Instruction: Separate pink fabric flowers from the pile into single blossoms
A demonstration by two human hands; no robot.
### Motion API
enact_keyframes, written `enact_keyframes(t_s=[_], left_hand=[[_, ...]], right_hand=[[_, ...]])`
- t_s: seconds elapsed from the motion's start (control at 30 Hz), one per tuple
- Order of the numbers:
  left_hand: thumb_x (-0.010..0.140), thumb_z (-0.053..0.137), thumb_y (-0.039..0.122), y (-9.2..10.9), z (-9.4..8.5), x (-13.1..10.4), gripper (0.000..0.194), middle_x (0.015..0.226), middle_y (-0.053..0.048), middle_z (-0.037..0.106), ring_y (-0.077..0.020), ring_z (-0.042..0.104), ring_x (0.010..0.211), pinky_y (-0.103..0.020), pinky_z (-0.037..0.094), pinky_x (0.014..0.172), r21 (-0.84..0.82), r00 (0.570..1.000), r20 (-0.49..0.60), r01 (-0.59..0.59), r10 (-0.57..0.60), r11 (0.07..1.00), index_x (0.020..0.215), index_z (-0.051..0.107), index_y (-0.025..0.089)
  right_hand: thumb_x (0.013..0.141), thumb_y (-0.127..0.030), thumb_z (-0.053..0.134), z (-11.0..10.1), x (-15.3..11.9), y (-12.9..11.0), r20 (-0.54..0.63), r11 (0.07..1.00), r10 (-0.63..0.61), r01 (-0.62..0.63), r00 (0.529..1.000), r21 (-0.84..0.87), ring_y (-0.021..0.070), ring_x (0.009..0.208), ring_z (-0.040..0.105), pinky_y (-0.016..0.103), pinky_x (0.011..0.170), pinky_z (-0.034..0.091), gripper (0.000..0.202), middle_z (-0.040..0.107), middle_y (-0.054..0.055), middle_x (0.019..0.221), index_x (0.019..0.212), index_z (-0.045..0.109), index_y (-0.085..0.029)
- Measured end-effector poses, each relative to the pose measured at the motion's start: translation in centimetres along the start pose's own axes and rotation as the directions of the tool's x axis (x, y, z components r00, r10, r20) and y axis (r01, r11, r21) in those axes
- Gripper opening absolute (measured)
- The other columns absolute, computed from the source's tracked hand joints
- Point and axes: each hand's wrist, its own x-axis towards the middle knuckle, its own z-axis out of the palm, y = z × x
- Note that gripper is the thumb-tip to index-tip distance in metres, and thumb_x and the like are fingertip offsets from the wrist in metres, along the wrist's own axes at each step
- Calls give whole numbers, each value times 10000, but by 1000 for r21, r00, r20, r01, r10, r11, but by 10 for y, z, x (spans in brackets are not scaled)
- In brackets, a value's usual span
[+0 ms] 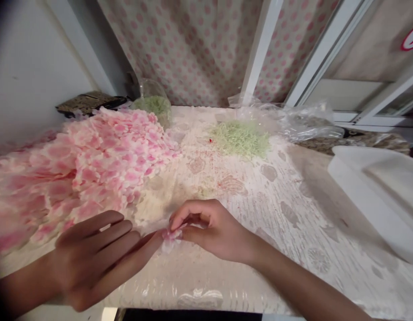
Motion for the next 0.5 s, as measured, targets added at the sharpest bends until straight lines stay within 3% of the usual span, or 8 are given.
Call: enact_keyframes(t_s=[0.07,0.13,0.17,0.23,0.3,0.37,0.43,0.5], left_hand=[[792,566,144,-5,5,6,224,552,-4,596,-161,523,491,-319,385,485,-29,999,-50,9,-11,1000,1012,560,103],[820,556,276,-10,8,14,256,514,27,551,-131,480,429,-289,365,461,-181,983,-13,180,-185,967,1011,523,108],[840,526,338,-11,9,19,269,499,44,522,-117,463,410,-268,356,447,-292,948,78,318,-309,902,998,510,121],[887,435,379,-14,8,29,236,474,70,458,-91,448,395,-217,332,419,-482,810,370,586,-455,651,927,510,160],[923,357,360,-16,7,37,247,442,83,409,-69,443,379,-171,310,391,-554,655,632,756,-414,349,843,507,181],[934,319,368,-17,8,41,282,415,89,398,-61,443,358,-147,312,374,-551,556,753,825,-351,127,814,496,184],[927,331,386,-16,10,41,273,404,92,410,-60,445,344,-135,318,364,-557,531,776,830,-339,25,829,487,184],[920,350,389,-15,14,39,260,410,90,419,-57,444,341,-128,315,357,-584,545,759,812,-357,-2,832,484,185]], right_hand=[[802,-125,585,-2,-1,0,-37,999,-38,37,999,-16,106,784,592,242,725,472,60,606,12,844,786,599,-182],[801,-74,548,-3,-2,0,-77,992,-95,88,992,-87,116,809,587,249,721,466,114,604,21,862,789,593,-178],[799,-52,529,-3,-3,0,-94,985,-127,114,987,-127,123,822,585,255,721,463,140,602,25,873,798,590,-178],[798,-33,508,-4,-3,0,-117,967,-184,159,976,-197,134,833,583,268,717,460,168,599,32,882,826,584,-180],[799,-31,509,-5,-3,1,-126,950,-236,202,964,-240,139,831,583,276,716,458,171,593,34,884,845,579,-180],[791,-22,519,-6,-2,2,-133,936,-282,242,950,-256,138,836,583,278,727,455,176,588,32,886,842,577,-180],[774,-4,529,-7,0,2,-144,927,-315,271,938,-259,136,838,584,279,735,453,189,589,29,882,829,577,-179],[761,6,534,-7,1,2,-150,923,-326,280,933,-265,139,836,586,285,736,454,199,595,33,884,827,583,-175]])
